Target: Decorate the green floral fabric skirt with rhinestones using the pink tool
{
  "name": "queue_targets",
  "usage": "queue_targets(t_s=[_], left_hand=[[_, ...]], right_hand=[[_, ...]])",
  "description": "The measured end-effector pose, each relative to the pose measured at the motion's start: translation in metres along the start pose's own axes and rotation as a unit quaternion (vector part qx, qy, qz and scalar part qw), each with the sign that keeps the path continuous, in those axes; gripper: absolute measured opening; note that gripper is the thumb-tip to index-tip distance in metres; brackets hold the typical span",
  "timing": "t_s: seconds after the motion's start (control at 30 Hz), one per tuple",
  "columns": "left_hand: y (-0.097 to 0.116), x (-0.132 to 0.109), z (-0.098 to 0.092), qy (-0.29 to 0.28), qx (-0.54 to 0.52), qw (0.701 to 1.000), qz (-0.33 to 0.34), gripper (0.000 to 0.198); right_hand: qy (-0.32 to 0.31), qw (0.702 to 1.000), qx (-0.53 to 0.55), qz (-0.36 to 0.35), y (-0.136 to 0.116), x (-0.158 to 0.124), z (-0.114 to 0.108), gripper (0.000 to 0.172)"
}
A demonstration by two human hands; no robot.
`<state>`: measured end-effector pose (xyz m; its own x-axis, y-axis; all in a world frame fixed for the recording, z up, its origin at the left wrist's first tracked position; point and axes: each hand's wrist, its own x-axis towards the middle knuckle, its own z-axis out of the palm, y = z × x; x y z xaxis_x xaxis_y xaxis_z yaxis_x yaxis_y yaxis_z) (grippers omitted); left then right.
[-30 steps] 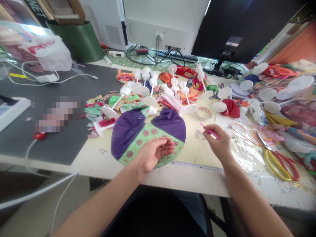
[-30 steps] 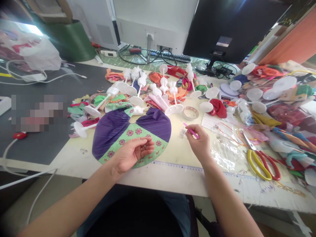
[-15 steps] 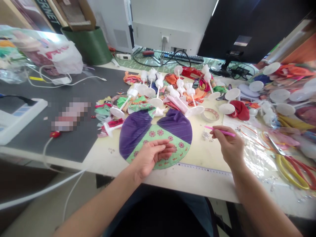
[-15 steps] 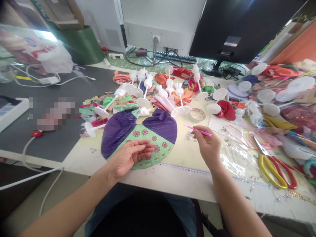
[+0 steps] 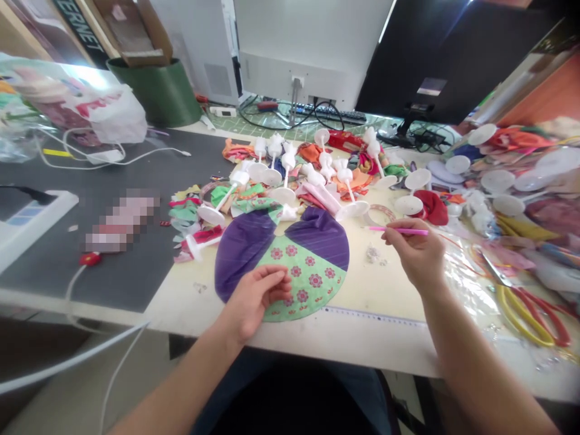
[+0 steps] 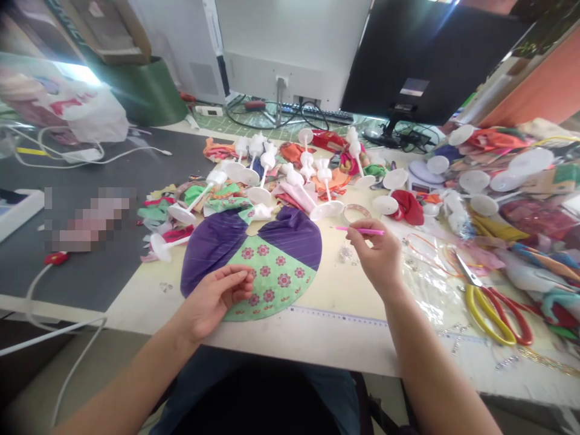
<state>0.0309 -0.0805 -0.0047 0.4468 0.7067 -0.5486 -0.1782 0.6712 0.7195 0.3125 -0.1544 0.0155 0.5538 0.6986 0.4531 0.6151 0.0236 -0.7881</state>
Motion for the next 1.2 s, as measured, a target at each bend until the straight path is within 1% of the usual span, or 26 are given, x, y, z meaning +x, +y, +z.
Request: queue_targets(t_s=[0.1, 0.2, 0.37, 0.67, 1.03, 1.2], left_hand=[[0.002, 0.001, -0.006, 0.005, -0.011, 1.000, 0.007, 0.005], [0.004, 0.001, -0.010, 0.005, -0.014, 1.000, 0.015, 0.009], [0.004, -0.002, -0.013, 0.007, -0.013, 1.000, 0.020, 0.015], [0.003, -0.003, -0.013, 0.000, -0.008, 1.000, 0.025, 0.018], [0.003, -0.002, -0.012, -0.001, -0.009, 1.000, 0.030, 0.018], [0.003, -0.004, -0.013, -0.002, -0.008, 0.999, 0.031, 0.018]], right_hand=[[-0.023, 0.999, -0.018, 0.045, 0.018, 0.001, 0.006, 0.013], [-0.057, 0.995, -0.048, 0.064, 0.025, -0.003, 0.014, 0.016], [-0.069, 0.994, -0.063, 0.057, 0.023, -0.007, 0.019, 0.018], [-0.089, 0.989, -0.106, 0.052, 0.024, -0.007, 0.021, 0.015], [-0.064, 0.990, -0.118, 0.033, 0.022, -0.008, 0.018, 0.015], [-0.096, 0.989, -0.107, 0.036, 0.021, -0.008, 0.020, 0.018]])
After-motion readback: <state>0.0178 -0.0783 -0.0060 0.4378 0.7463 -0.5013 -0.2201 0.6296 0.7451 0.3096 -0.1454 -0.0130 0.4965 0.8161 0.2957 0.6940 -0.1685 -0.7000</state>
